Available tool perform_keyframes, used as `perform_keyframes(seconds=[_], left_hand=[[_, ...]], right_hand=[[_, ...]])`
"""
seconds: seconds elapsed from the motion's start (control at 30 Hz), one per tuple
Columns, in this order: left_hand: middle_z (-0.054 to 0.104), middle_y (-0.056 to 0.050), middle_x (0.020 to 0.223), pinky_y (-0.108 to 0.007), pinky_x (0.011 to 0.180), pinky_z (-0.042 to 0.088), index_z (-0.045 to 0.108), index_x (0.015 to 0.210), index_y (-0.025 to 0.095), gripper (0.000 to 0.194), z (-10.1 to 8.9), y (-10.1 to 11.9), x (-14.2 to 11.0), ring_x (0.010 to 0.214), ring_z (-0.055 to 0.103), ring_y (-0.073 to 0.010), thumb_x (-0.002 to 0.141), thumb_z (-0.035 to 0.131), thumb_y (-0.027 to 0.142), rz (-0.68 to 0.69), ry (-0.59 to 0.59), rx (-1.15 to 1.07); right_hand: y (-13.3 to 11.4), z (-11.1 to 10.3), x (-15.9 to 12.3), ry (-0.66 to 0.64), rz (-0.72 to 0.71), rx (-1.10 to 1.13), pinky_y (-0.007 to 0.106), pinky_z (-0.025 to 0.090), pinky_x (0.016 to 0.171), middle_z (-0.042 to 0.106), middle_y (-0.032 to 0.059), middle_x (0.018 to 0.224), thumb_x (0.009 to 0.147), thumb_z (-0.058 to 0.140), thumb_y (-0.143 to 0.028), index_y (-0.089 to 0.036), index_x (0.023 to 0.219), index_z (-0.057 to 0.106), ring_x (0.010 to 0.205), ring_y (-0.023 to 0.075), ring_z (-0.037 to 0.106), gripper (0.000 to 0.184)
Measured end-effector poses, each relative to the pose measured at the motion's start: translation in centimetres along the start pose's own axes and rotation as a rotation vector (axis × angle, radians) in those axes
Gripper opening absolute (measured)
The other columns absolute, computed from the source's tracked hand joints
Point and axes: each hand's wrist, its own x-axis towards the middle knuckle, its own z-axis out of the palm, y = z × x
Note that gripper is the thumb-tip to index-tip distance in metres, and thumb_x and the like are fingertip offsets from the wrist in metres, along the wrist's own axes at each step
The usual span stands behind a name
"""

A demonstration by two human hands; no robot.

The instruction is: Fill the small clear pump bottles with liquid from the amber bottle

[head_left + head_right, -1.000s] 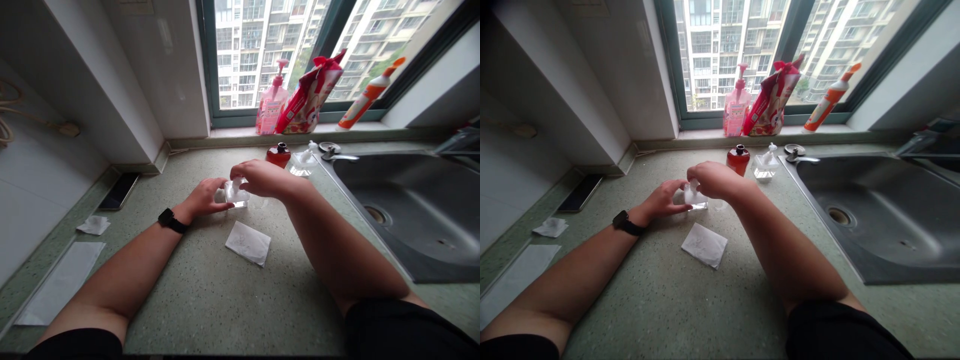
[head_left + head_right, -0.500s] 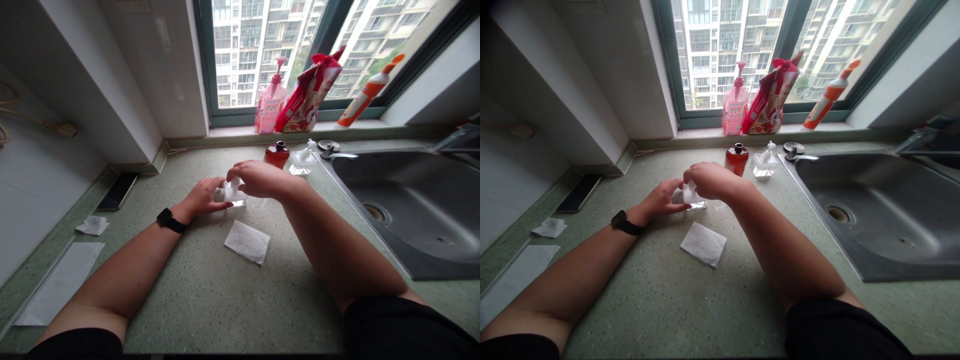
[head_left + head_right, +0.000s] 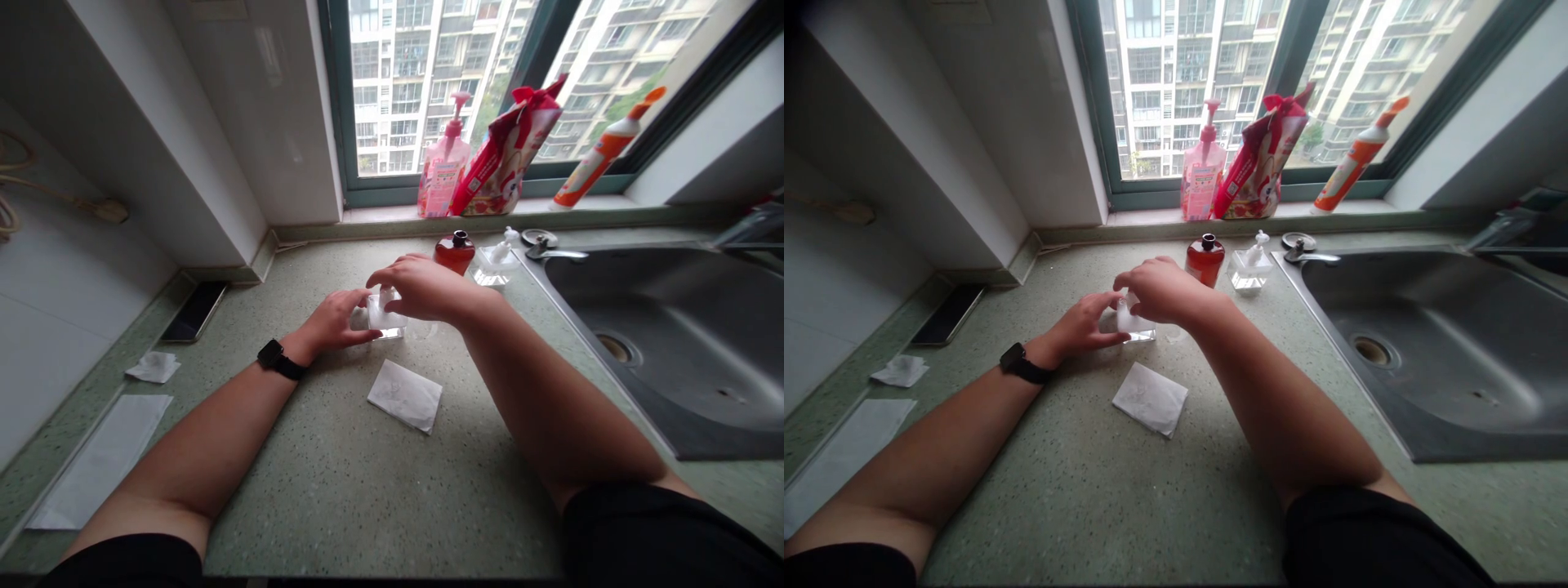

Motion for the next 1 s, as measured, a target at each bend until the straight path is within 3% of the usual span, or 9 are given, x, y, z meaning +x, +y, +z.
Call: perform_keyframes(seconds=[0.13,0.23,0.33,0.43,0.53,0.7,0.83,0.93,1.0], left_hand=[[0.075,-0.013,0.135,-0.054,0.112,0.054,0.062,0.139,0.025,0.064,0.0,0.1,0.0,0.125,0.072,-0.0351,0.090,0.082,0.061,0.005,-0.006,-0.003],[0.075,-0.013,0.134,-0.054,0.112,0.054,0.062,0.138,0.024,0.063,-0.1,0.2,0.0,0.124,0.072,-0.0351,0.091,0.080,0.062,0.002,-0.023,-0.010],[0.076,-0.013,0.131,-0.054,0.111,0.055,0.062,0.138,0.024,0.063,-0.1,0.1,0.1,0.121,0.072,-0.0344,0.090,0.081,0.061,-0.008,-0.019,-0.013],[0.077,-0.012,0.129,-0.053,0.110,0.055,0.063,0.137,0.025,0.061,0.0,0.0,0.1,0.119,0.073,-0.0338,0.091,0.080,0.062,-0.008,-0.017,-0.019],[0.077,-0.012,0.128,-0.053,0.108,0.056,0.063,0.135,0.025,0.060,0.0,-0.1,0.0,0.117,0.073,-0.0337,0.091,0.080,0.062,-0.003,-0.016,-0.023],[0.077,-0.013,0.128,-0.052,0.107,0.056,0.063,0.134,0.024,0.060,-0.1,0.2,0.1,0.115,0.073,-0.0332,0.090,0.082,0.060,-0.003,-0.026,-0.006],[0.077,-0.013,0.126,-0.052,0.107,0.056,0.063,0.136,0.024,0.061,-0.1,0.2,0.1,0.114,0.073,-0.0333,0.090,0.081,0.060,-0.005,-0.020,-0.013],[0.076,-0.012,0.127,-0.052,0.108,0.056,0.063,0.136,0.025,0.061,0.0,0.1,0.0,0.117,0.073,-0.0337,0.090,0.080,0.062,-0.009,-0.012,-0.012],[0.076,-0.011,0.126,-0.052,0.108,0.056,0.063,0.134,0.026,0.060,0.0,0.1,0.1,0.117,0.073,-0.0337,0.090,0.080,0.063,-0.011,-0.016,-0.012]], right_hand=[[0.2,-1.1,-0.8,-0.029,0.106,0.035,0.041,0.046,0.100,0.085,0.0106,0.113,0.096,0.078,-0.053,-0.021,0.140,0.075,0.107,0.0290,0.075,0.054],[0.5,-1.8,-1.4,0.035,0.213,0.097,0.038,0.049,0.091,0.084,0.0135,0.118,0.103,0.062,-0.068,-0.021,0.135,0.078,0.107,0.0297,0.075,0.059],[0.5,-1.9,-1.4,0.144,0.226,0.157,0.037,0.050,0.096,0.081,0.0134,0.131,0.112,0.045,-0.063,-0.022,0.129,0.079,0.118,0.0295,0.073,0.056],[0.1,-1.6,-1.1,0.099,0.158,0.255,0.034,0.050,0.096,0.080,0.0117,0.132,0.115,0.041,-0.058,-0.022,0.131,0.077,0.118,0.0268,0.072,0.053],[-0.4,-1.7,-0.9,0.007,0.112,0.288,0.032,0.049,0.087,0.082,0.0101,0.122,0.115,0.041,-0.057,-0.022,0.125,0.077,0.106,0.0243,0.072,0.051],[0.4,-2.4,-1.6,0.003,0.292,0.269,0.031,0.047,0.080,0.080,0.0066,0.094,0.114,0.039,-0.061,-0.021,0.098,0.078,0.083,0.0201,0.071,0.058],[0.9,-2.2,-1.7,0.086,0.273,0.264,0.032,0.049,0.087,0.083,0.0097,0.115,0.114,0.039,-0.059,-0.022,0.118,0.078,0.099,0.0237,0.074,0.054],[0.6,-1.9,-1.4,0.050,0.221,0.281,0.033,0.049,0.093,0.081,0.0106,0.130,0.114,0.042,-0.056,-0.024,0.136,0.073,0.114,0.0261,0.074,0.050],[0.2,-2.0,-1.3,0.021,0.193,0.289,0.032,0.050,0.093,0.081,0.0105,0.131,0.114,0.045,-0.057,-0.025,0.138,0.073,0.115,0.0259,0.074,0.049]])
